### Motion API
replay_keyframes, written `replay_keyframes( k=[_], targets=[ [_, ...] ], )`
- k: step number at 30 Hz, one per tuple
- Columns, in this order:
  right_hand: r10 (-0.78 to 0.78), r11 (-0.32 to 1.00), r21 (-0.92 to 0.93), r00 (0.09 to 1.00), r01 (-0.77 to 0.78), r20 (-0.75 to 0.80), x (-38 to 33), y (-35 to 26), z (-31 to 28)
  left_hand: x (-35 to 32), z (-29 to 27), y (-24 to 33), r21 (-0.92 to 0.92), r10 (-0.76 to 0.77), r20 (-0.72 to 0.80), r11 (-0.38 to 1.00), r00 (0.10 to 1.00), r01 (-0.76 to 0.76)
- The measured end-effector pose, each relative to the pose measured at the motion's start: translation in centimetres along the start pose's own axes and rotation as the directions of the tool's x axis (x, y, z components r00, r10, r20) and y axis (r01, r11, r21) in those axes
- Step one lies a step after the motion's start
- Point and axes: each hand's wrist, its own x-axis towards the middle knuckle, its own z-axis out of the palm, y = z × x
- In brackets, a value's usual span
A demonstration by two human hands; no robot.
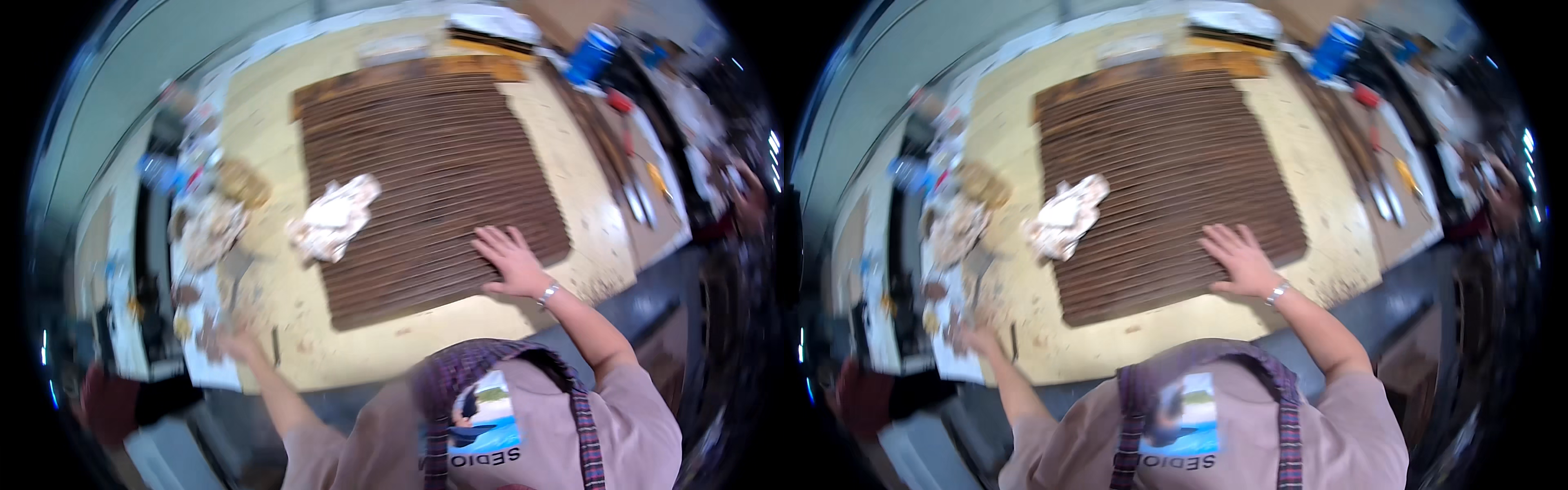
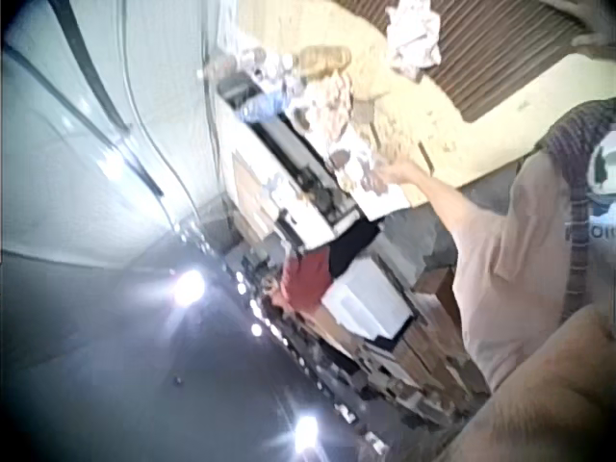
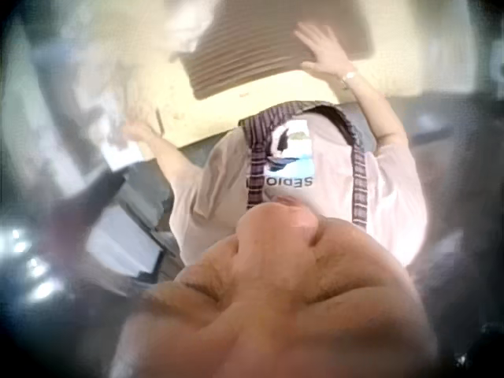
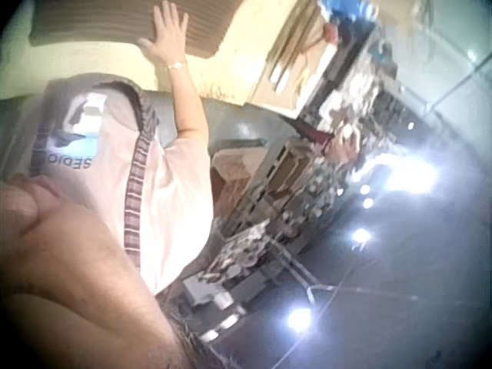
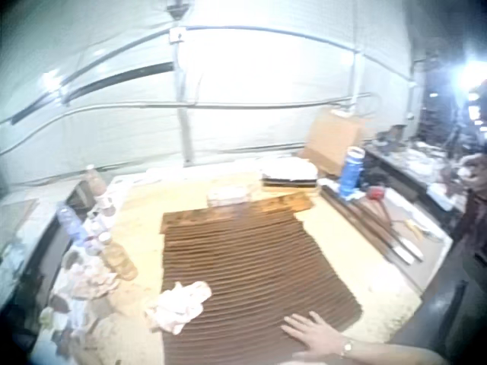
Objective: The person wipes a large stack of dark wooden slats with a white cloth, moving along the grooves and edges. The person then lifts and repositions the stack to access different sides and continues wiping.
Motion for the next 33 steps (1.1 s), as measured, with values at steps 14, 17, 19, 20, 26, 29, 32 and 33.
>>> replay_keyframes(
  k=[14, 17, 19, 20, 26, 29, 32, 33],
  targets=[
    [0.083, -0.159, 0.985, 0.995, 0.064, -0.051, 6.3, -8.3, 0.9, -9.6, -16.6, 36.8, 0.206, 0.698, 0.711, -0.322, 0.085, 0.924],
    [0.054, -0.478, 0.878, 0.998, 0.007, 0.022, 5.8, -7.7, 0.1, -12.2, -17.3, 41.1, 0.476, 0.770, 0.623, -0.230, -0.141, 0.849],
    [0.070, -0.527, 0.850, 0.997, 0.028, 0.011, 5.5, -7.0, -0.8, -13.0, -17.4, 42.3, 0.377, 0.760, 0.638, -0.167, -0.125, 0.911],
    [0.071, -0.539, 0.841, 0.997, 0.049, -0.012, 5.5, -6.5, -0.9, -13.0, -17.3, 42.8, 0.333, 0.769, 0.627, -0.115, -0.128, 0.936],
    [0.547, 0.122, 0.991, 0.831, 0.046, -0.106, 5.6, 0.2, -2.7, -4.2, -11.7, 43.9, -0.861, 0.602, 0.426, 0.499, 0.675, 0.099],
    [0.400, 0.901, 0.407, 0.648, -0.149, -0.648, 7.6, 4.7, -1.7, -1.2, -3.7, 41.6, -0.491, 0.796, 0.273, 0.598, 0.539, -0.634],
    [0.267, 0.963, 0.209, 0.698, -0.169, -0.664, 9.1, 5.6, -1.9, -4.2, -3.1, 42.7, -0.288, 0.810, 0.237, 0.585, 0.536, -0.758],
    [0.278, 0.960, 0.205, 0.749, -0.191, -0.601, 9.2, 6.7, -1.5, -4.1, -3.1, 42.5, -0.295, 0.809, 0.229, 0.588, 0.542, -0.753]
  ],
)
